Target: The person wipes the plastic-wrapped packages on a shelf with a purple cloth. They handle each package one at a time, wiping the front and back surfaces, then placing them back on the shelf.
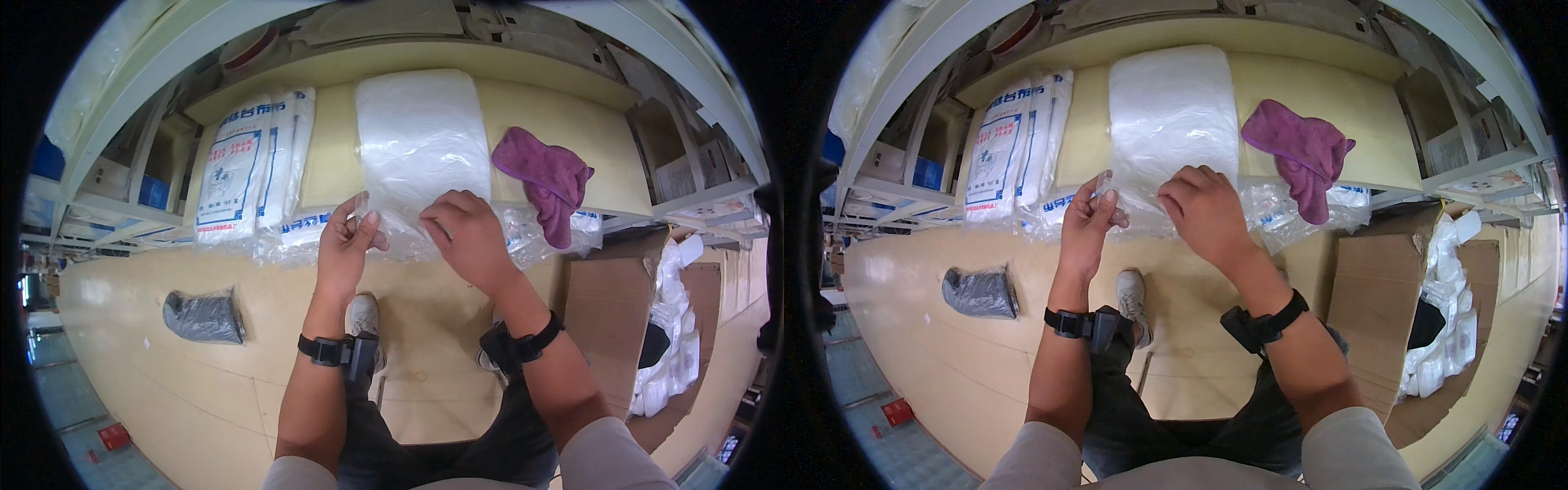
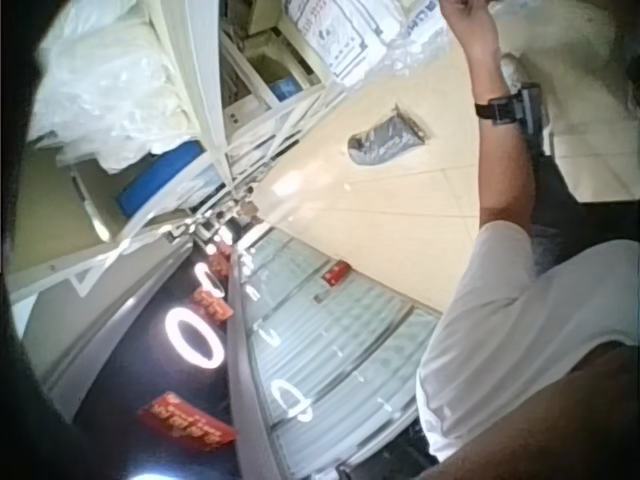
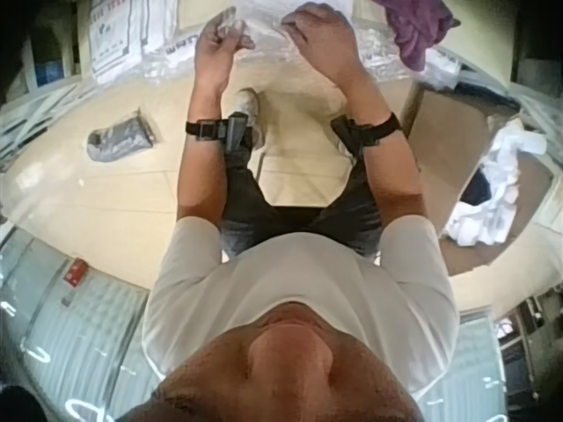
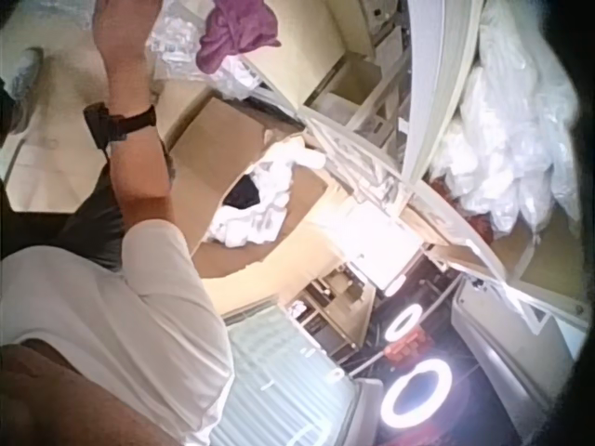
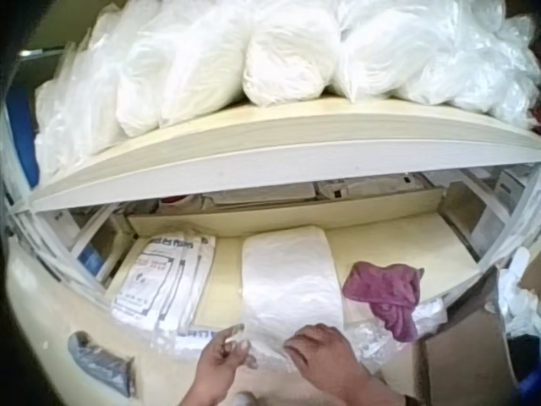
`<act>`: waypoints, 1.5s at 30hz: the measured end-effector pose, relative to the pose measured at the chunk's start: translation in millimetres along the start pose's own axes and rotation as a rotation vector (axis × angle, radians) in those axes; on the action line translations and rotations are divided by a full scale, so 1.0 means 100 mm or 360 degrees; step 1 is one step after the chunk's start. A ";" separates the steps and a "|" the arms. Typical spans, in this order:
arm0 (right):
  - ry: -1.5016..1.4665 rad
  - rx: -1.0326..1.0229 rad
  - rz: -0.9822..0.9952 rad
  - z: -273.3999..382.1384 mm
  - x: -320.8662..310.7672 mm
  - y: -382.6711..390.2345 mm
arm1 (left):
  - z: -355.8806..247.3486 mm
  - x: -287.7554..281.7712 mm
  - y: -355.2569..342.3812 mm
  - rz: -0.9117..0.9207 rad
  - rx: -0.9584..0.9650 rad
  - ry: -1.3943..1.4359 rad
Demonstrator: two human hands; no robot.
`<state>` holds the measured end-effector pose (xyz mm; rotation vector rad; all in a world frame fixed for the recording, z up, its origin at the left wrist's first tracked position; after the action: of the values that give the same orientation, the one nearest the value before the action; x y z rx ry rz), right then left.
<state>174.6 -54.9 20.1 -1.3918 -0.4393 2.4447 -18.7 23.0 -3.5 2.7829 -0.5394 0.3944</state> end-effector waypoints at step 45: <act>-0.0053 -0.0170 0.0244 0.11 0.09 0.10 | 0.16 0.14 0.01 -0.0134 -0.0287 -0.0231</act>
<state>159.7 -61.4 15.0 -1.4801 -0.4943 2.6046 -3.4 12.4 -13.4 2.6612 -0.4634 0.1190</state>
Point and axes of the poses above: each hand's wrist, its own y-axis away from the middle knuckle, its own x-axis out of the palm, z = x × y, the point moved 2 cm from there along -y, towards the middle knuckle, and after that the axes turned 10 degrees about y, right-handed, at the moved point
